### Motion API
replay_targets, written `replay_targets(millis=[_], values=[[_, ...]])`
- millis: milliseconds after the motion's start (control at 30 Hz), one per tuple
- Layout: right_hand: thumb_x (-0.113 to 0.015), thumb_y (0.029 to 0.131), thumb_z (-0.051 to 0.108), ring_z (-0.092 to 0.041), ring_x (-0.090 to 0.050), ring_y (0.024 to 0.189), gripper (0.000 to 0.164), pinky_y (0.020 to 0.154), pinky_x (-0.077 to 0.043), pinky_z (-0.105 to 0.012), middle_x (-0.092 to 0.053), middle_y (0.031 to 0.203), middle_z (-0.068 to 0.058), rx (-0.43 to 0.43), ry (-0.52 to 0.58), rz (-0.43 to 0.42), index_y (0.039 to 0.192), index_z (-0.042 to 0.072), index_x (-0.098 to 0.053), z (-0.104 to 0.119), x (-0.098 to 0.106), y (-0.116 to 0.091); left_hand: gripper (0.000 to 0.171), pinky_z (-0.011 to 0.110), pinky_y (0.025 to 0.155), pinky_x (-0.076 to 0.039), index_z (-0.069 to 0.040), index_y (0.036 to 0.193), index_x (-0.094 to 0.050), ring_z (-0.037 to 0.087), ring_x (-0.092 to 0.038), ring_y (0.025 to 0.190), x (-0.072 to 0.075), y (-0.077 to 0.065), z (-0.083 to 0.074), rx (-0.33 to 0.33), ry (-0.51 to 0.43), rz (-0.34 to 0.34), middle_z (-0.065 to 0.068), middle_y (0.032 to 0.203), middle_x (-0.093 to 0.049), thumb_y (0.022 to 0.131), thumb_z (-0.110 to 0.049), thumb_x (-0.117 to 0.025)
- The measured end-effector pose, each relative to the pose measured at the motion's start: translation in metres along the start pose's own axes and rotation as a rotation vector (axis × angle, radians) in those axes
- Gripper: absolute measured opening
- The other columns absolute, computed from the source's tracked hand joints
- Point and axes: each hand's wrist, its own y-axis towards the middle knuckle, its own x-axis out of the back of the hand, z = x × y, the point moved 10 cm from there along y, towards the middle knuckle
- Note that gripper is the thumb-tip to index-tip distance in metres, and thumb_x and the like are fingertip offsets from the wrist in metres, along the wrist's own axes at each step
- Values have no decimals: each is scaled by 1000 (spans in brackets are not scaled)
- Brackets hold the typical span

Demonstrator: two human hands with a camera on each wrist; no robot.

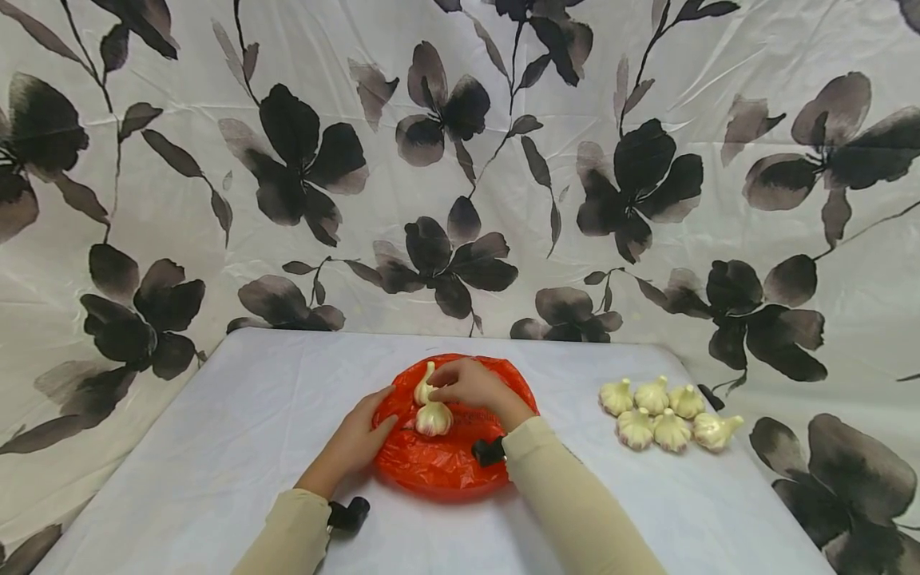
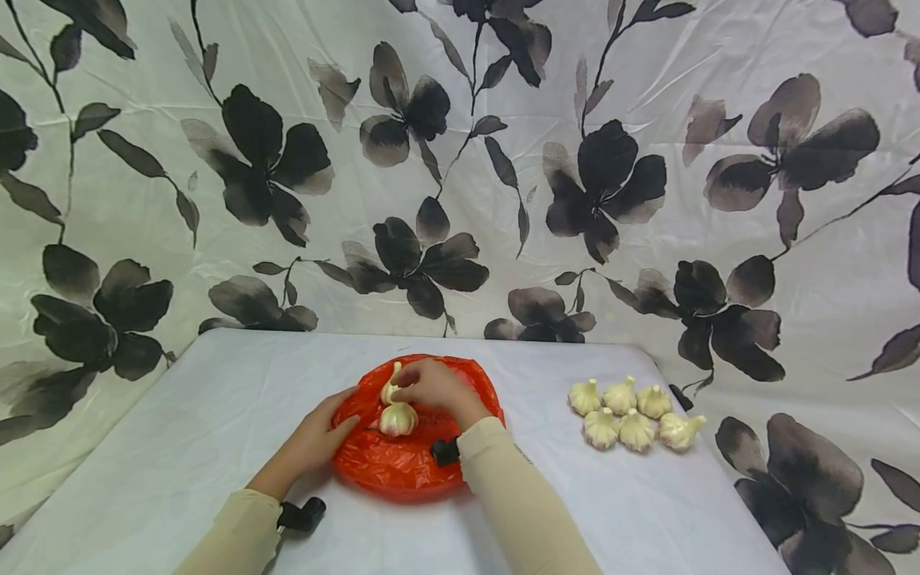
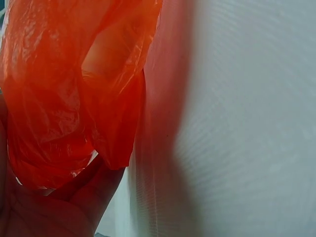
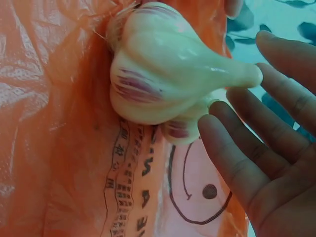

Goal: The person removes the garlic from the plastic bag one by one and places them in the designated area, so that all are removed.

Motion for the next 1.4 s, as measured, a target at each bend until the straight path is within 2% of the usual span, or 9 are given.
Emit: replay_targets(millis=[100, 267, 467, 600, 767, 1100, 1233, 1400], values=[[-73, 86, 28, -13, -62, 99, 19, 88, -52, -33, -71, 106, 7, 0, -40, 12, 104, 23, -74, 2, -3, 0, 60, 57, 112, -34, -14, 152, -31, 39, -37, 139, 1, 0, -2, -11, 6, -6, 17, 151, -38, 98, -24, -55], [-73, 86, 21, -15, -60, 96, 11, 86, -53, -33, -70, 100, 6, 11, -40, 24, 96, 22, -74, 3, -7, -2, 60, 58, 112, -34, -13, 152, -31, 39, -38, 139, 1, 0, -3, -16, 10, -10, 18, 151, -38, 98, -24, -55], [-72, 85, 15, -14, -61, 94, 13, 83, -53, -30, -72, 99, 7, 26, -38, 14, 98, 18, -75, 3, -4, -5, 60, 57, 112, -35, -14, 152, -30, 39, -38, 139, 0, 0, 0, -12, 10, -9, 17, 151, -38, 98, -25, -54], [-72, 85, 12, -14, -60, 95, 17, 82, -52, -29, -73, 100, 7, 34, -27, -4, 101, 14, -75, 4, 3, -10, 59, 57, 112, -35, -13, 152, -31, 39, -38, 139, 1, 0, -2, -26, 7, -9, 17, 151, -38, 98, -24, -54], [-73, 84, 11, -15, -63, 101, 18, 89, -52, -32, -73, 102, 5, 70, -42, -27, 102, 12, -75, 7, 12, -19, 60, 57, 111, -35, -14, 152, -30, 39, -38, 139, 1, 0, -1, -19, 10, -4, 17, 151, -38, 98, -25, -54], [-74, 84, 18, -11, -62, 94, 11, 88, -52, -33, -71, 95, 11, 40, -86, -66, 94, 21, -75, -2, 32, -37, 60, 59, 111, -34, -15, 153, -29, 39, -37, 139, -1, 0, 1, -2, 25, -5, 17, 152, -36, 99, -26, -53], [-73, 85, 17, -11, -64, 94, 12, 86, -54, -33, -71, 98, 8, 31, -38, -83, 94, 24, -74, -8, 40, -48, 59, 59, 113, -32, -13, 152, -31, 40, -36, 140, 0, -1, -1, -21, 25, -7, 18, 152, -37, 99, -26, -53], [-71, 87, 16, -10, -65, 93, 14, 83, -56, -30, -71, 101, 6, 41, -9, -138, 98, 23, -73, -12, 56, -65, 59, 59, 114, -31, -12, 151, -31, 41, -35, 140, 0, 0, -4, -44, 35, -10, 19, 152, -37, 99, -25, -53]])
